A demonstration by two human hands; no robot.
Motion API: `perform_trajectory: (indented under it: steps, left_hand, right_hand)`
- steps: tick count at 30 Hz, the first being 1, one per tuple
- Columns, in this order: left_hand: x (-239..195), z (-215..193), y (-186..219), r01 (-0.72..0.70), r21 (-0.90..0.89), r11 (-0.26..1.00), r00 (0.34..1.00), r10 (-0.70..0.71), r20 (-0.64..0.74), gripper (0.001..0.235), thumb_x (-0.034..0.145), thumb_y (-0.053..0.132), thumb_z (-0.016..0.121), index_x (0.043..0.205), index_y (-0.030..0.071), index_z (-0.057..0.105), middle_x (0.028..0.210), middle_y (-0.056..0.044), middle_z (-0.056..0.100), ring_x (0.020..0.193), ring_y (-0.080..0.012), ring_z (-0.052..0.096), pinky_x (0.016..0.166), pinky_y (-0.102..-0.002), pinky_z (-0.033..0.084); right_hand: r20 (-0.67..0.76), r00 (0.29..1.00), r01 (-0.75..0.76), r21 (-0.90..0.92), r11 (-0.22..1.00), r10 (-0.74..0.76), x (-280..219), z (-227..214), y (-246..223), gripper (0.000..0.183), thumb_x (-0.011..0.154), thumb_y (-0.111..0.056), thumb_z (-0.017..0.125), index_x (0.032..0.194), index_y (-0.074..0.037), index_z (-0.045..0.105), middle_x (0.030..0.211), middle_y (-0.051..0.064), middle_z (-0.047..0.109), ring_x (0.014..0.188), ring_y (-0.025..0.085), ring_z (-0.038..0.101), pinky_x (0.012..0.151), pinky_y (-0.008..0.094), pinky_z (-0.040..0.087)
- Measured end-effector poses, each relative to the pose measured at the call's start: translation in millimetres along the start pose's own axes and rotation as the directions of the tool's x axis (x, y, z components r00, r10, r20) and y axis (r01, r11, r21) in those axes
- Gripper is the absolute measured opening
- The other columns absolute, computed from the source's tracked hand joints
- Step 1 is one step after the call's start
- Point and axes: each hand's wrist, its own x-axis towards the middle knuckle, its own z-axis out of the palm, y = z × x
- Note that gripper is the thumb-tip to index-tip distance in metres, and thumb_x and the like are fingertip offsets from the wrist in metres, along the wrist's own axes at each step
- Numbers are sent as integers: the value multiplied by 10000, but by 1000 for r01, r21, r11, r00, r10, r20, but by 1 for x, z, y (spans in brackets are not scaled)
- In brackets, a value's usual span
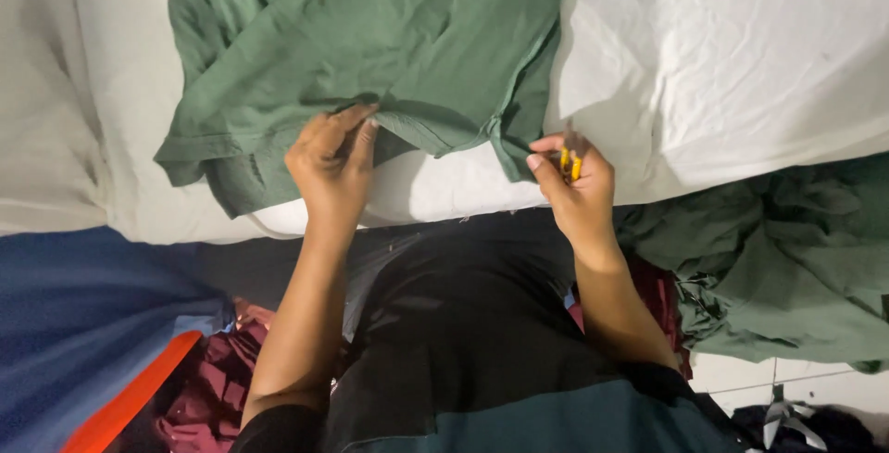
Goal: The person uses a pair of yellow-handled scissors to cut a green shirt lying on a white bedsheet. They repeatedly fold and unfold the fabric, cutting along the seams and edges of the shirt to remove threads and trim the material.
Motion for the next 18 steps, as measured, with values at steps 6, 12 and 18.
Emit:
perform_trajectory:
  steps: [6,12,18]
  left_hand:
    - [-10,-4,2,207,-40,978,978,-207,2,191,966,1,719,1134,88,695,722,-120,719,559,-244,662,531,-334,488]
    - [-28,-1,15,345,8,939,935,-345,80,194,1075,214,619,979,60,689,633,-108,684,507,-248,638,522,-355,491]
    - [-30,17,27,330,156,931,901,-360,243,345,924,395,802,918,57,732,693,-141,734,657,-388,720,592,-460,538]
  right_hand:
    - [92,949,317,-289,904,-303,5,13,-16,104,910,30,783,1003,-10,760,835,87,665,674,190,618,628,296,508]
    - [74,890,447,-328,832,-449,8,19,-28,43,961,21,734,997,6,751,879,90,656,670,213,595,647,310,504]
    - [75,913,406,-220,887,-400,13,33,-20,57,993,-7,683,1000,-1,739,824,108,675,686,224,627,666,327,520]
